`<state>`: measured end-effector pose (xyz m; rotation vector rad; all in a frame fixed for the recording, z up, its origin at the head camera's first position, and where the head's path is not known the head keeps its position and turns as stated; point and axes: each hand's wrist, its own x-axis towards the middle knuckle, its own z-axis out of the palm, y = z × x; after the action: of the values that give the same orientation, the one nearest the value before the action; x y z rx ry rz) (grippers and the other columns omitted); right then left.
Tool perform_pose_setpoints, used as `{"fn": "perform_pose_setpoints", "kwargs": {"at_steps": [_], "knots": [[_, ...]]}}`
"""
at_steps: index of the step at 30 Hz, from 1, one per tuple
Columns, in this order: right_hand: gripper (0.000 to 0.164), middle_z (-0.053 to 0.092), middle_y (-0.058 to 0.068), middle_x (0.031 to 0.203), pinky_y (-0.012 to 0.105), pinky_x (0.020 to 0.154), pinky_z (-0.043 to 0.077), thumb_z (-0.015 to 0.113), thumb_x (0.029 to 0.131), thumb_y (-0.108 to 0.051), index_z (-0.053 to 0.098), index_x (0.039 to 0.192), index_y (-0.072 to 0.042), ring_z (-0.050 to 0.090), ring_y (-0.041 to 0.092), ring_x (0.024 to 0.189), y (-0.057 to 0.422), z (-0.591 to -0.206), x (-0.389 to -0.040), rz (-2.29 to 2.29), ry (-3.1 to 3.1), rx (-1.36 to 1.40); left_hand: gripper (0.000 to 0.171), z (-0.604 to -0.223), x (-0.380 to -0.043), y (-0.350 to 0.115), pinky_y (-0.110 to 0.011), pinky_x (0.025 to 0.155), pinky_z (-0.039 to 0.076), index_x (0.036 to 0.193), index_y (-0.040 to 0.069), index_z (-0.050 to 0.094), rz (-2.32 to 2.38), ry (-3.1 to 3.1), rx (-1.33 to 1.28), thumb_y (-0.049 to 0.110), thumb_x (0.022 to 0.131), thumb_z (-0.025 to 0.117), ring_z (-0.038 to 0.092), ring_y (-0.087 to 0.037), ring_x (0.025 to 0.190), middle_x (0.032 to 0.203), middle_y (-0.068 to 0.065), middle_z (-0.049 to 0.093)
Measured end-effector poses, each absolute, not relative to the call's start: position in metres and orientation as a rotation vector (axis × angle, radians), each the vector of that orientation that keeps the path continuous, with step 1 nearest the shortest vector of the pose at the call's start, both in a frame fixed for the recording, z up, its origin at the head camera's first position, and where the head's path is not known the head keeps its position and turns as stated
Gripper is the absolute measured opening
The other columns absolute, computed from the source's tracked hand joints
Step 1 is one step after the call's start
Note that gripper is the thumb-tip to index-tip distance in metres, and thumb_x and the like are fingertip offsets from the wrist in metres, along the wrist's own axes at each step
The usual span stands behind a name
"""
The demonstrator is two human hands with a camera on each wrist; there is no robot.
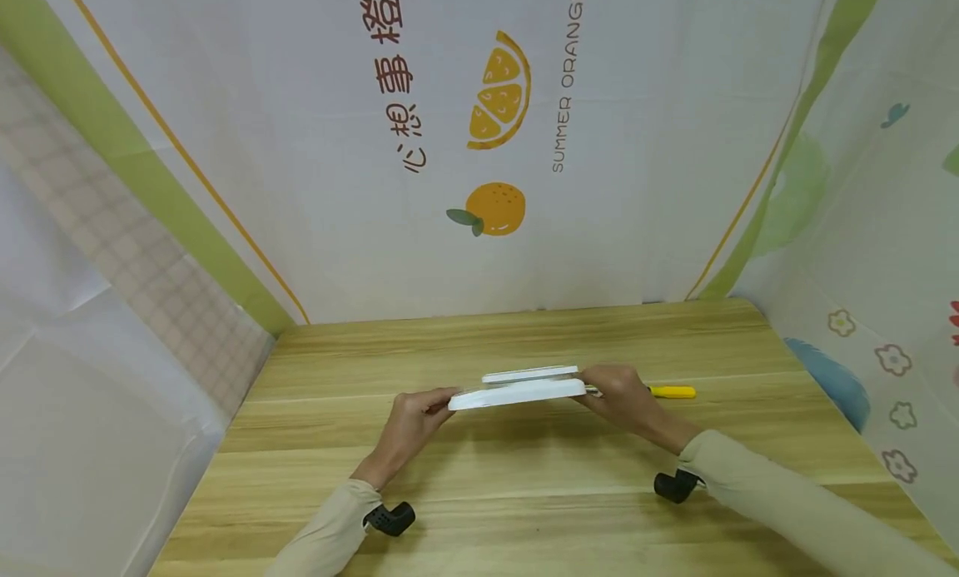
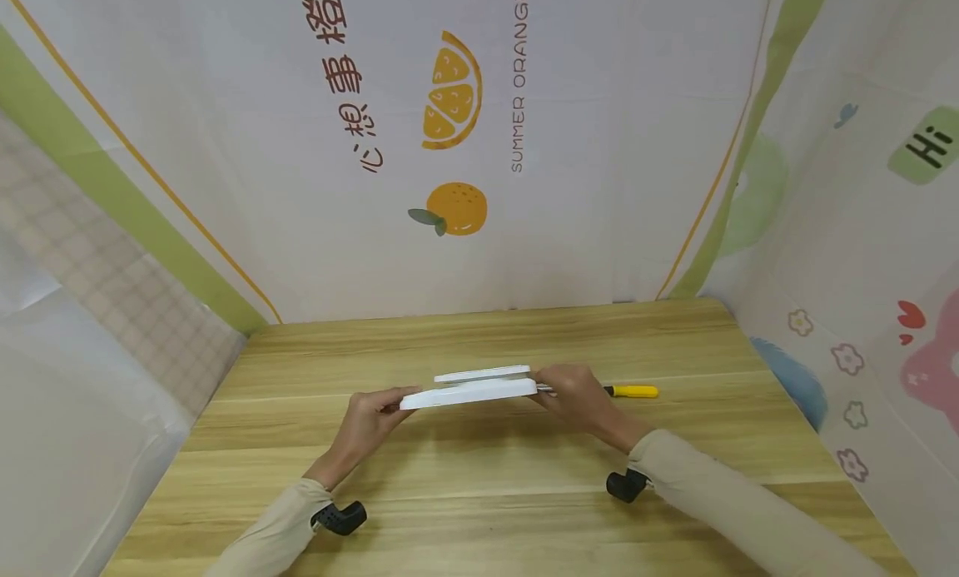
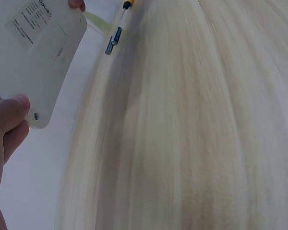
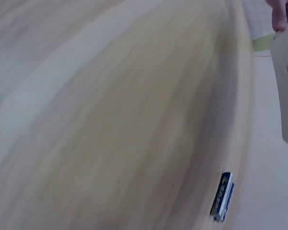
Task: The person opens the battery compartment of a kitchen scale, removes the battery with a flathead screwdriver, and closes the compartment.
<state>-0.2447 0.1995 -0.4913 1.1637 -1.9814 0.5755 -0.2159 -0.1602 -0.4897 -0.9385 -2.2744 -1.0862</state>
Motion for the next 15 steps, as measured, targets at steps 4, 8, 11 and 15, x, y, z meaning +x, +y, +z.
{"fn": "perform_pose_setpoints", "kwargs": {"at_steps": [4,8,11,15], "knots": [[0.048,0.077,0.008,0.084,0.031,0.059,0.065,0.048,0.107,-0.041,0.072,0.095,-0.001,0.073,0.018,0.072,0.204,-0.494,-0.244,0.512,-1.976,1.262,0.035,-0.491,-0.218,-0.163,-0.02,0.077,0.064,0.111,-0.005,0.076,-1.017,-2.274,-0.98,-0.014,0.078,0.08,0.076,-0.029,0.089,0.103,-0.02,0.076],[0.045,0.078,0.01,0.09,0.03,0.063,0.066,0.05,0.107,-0.037,0.073,0.106,0.002,0.074,0.017,0.075,0.207,-0.496,-0.245,0.454,-1.95,1.355,0.035,-0.491,-0.22,-0.165,-0.018,0.078,0.063,0.111,-0.004,0.076,-0.946,-2.277,-1.015,-0.012,0.077,0.082,0.076,-0.028,0.09,0.103,-0.019,0.076],[0.041,0.078,0.01,0.09,0.029,0.061,0.066,0.048,0.108,-0.028,0.074,0.1,0.002,0.073,0.016,0.071,0.208,-0.496,-0.247,0.386,-1.895,1.405,0.037,-0.492,-0.223,-0.167,-0.018,0.077,0.063,0.109,-0.004,0.077,-0.845,-2.243,-1.084,-0.01,0.074,0.085,0.076,-0.026,0.088,0.101,-0.017,0.076],[0.043,0.078,0.012,0.093,0.028,0.062,0.066,0.041,0.111,-0.019,0.075,0.096,0.002,0.074,0.017,0.073,0.208,-0.494,-0.25,0.235,-1.805,1.455,0.038,-0.492,-0.227,-0.17,-0.02,0.077,0.064,0.11,-0.003,0.077,-0.704,-2.167,-1.185,-0.008,0.073,0.086,0.076,-0.025,0.088,0.1,-0.016,0.077]]}}
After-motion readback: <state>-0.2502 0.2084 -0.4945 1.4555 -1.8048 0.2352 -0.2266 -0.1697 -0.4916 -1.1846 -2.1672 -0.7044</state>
